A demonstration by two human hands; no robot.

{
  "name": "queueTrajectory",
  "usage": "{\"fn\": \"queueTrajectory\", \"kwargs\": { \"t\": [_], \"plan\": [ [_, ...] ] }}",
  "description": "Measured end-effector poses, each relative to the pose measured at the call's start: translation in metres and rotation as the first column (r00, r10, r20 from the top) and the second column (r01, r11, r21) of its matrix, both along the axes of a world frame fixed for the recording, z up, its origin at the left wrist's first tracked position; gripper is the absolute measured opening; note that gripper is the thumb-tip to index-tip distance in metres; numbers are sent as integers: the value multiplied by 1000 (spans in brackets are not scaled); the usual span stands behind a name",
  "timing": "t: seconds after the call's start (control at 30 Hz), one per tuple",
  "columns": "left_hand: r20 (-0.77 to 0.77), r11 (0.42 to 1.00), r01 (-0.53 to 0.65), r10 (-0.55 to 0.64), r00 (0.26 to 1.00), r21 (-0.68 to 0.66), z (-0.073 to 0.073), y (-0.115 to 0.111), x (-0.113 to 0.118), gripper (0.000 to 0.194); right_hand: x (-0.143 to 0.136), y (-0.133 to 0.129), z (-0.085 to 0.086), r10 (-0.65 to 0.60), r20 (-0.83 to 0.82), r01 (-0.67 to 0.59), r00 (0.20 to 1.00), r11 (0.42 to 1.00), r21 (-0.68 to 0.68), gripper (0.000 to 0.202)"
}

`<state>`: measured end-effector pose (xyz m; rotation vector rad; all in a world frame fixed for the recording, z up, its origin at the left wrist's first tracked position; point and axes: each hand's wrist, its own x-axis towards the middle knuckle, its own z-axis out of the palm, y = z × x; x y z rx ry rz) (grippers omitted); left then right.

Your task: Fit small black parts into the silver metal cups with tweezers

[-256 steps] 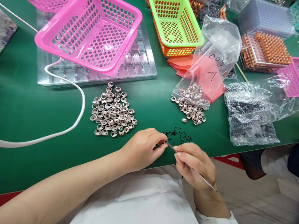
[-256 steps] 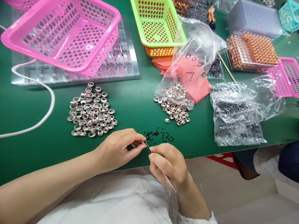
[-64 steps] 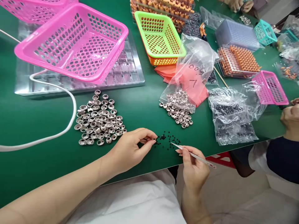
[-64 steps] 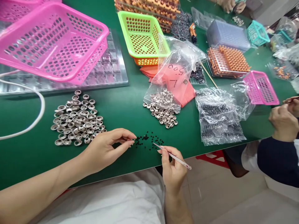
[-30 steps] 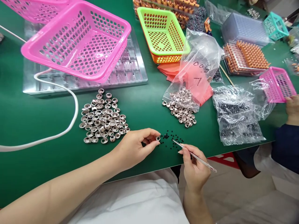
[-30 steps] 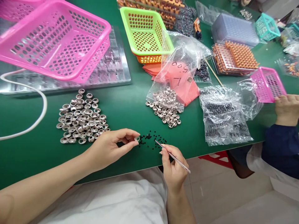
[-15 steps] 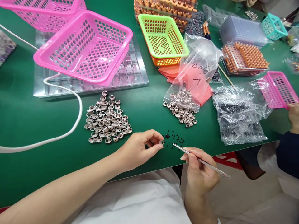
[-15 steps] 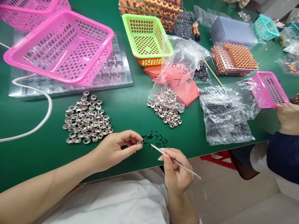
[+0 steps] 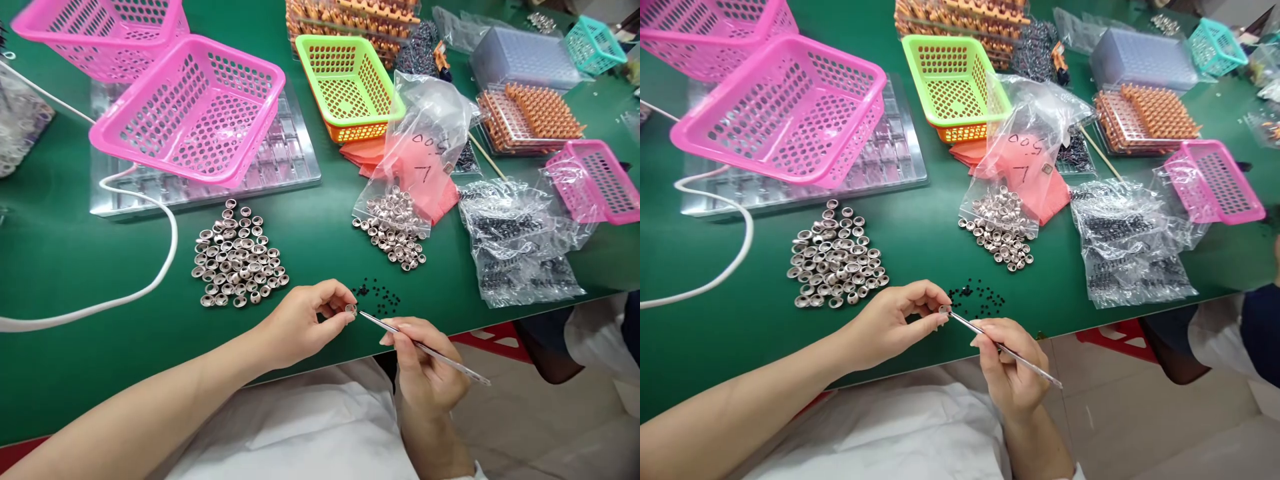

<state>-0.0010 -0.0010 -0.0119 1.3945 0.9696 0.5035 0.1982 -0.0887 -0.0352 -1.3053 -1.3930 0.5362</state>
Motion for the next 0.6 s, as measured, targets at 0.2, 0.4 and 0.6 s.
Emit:
{"fn": "queueTrajectory", "kwargs": {
  "t": [0.2, 0.4, 0.6],
  "plan": [
    [-12, 994, 12, -10, 1000, 111, 0, -1, 0, 14, -9, 1, 5, -7, -26, 7, 1000, 1000, -2, 21],
    [2, 980, -2, 1, 1000, 200, -3, -3, 0, 27, -9, 1, 5, -13, -22, 13, 1000, 1000, -20, 19],
    [-18, 994, -57, 59, 998, 92, -2, -4, 2, 12, -11, 1, 8, -41, -1, 41, 999, 999, -7, 22]
  ]
}}
